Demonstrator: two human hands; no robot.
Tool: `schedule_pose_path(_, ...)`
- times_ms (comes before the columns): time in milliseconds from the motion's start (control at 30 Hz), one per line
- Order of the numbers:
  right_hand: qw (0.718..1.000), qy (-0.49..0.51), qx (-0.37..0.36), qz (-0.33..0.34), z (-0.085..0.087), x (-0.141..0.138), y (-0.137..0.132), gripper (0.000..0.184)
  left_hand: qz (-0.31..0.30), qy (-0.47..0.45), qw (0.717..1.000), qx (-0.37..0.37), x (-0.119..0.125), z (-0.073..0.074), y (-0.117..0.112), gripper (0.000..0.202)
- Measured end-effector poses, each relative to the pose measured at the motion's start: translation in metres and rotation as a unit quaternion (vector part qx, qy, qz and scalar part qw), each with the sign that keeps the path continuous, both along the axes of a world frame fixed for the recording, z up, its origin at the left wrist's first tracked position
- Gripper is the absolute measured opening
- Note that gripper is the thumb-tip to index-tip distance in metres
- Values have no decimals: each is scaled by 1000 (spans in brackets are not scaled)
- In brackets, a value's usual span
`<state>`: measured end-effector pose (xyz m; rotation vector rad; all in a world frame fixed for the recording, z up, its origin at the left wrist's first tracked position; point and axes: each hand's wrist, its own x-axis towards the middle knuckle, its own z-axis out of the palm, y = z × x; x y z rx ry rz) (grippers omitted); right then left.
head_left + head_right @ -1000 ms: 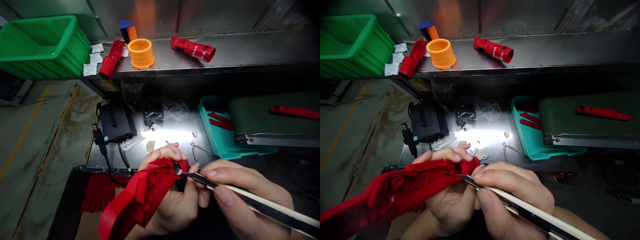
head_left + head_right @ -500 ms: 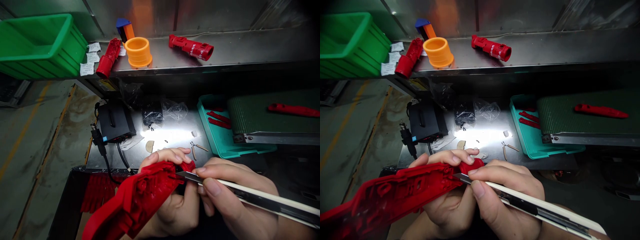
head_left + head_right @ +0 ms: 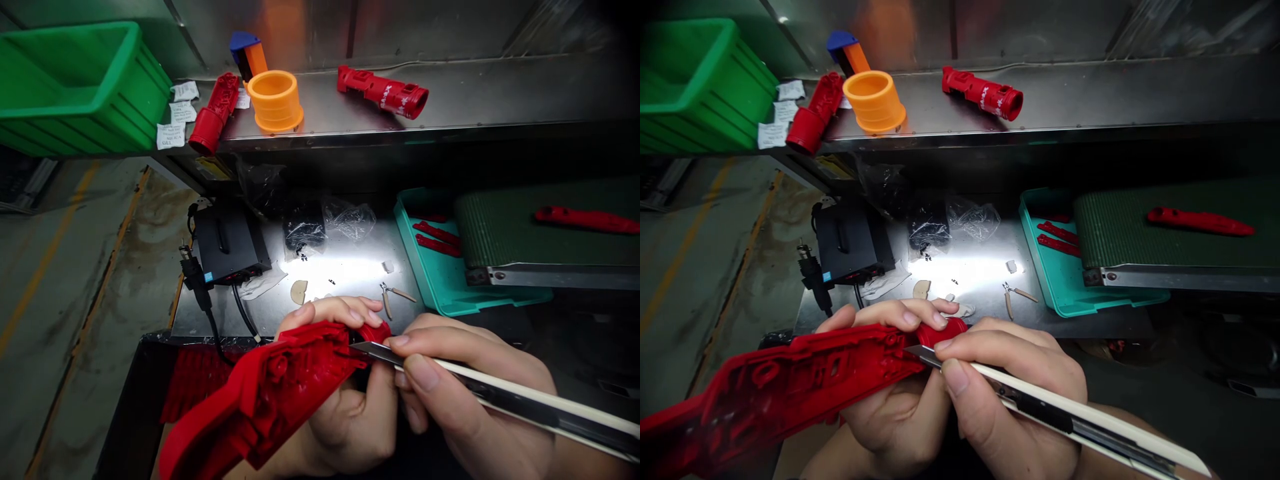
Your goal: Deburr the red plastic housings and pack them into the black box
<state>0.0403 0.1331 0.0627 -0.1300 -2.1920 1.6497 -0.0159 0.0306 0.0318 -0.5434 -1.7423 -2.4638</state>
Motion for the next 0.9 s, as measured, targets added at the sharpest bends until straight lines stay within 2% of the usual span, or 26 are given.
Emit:
schedule_pose_path(133, 1000, -3, 13, -5, 3, -2, 1, 26, 9, -18, 1000, -12, 1, 2, -1, 75)
schedule_pose_path(300, 1000, -14, 7, -5, 1, -2, 1, 26, -5, -19, 999, -32, 1, 0, -5, 80)
schedule_pose_path(567, 1000, -29, -8, 0, 0, 1, 0, 21, -16, -27, 999, -32, 0, 0, -8, 83)
schedule_pose_path(900, 999, -25, -38, 3, 2, 0, -3, 23, 3, -3, 1000, -12, -2, 0, -2, 76)
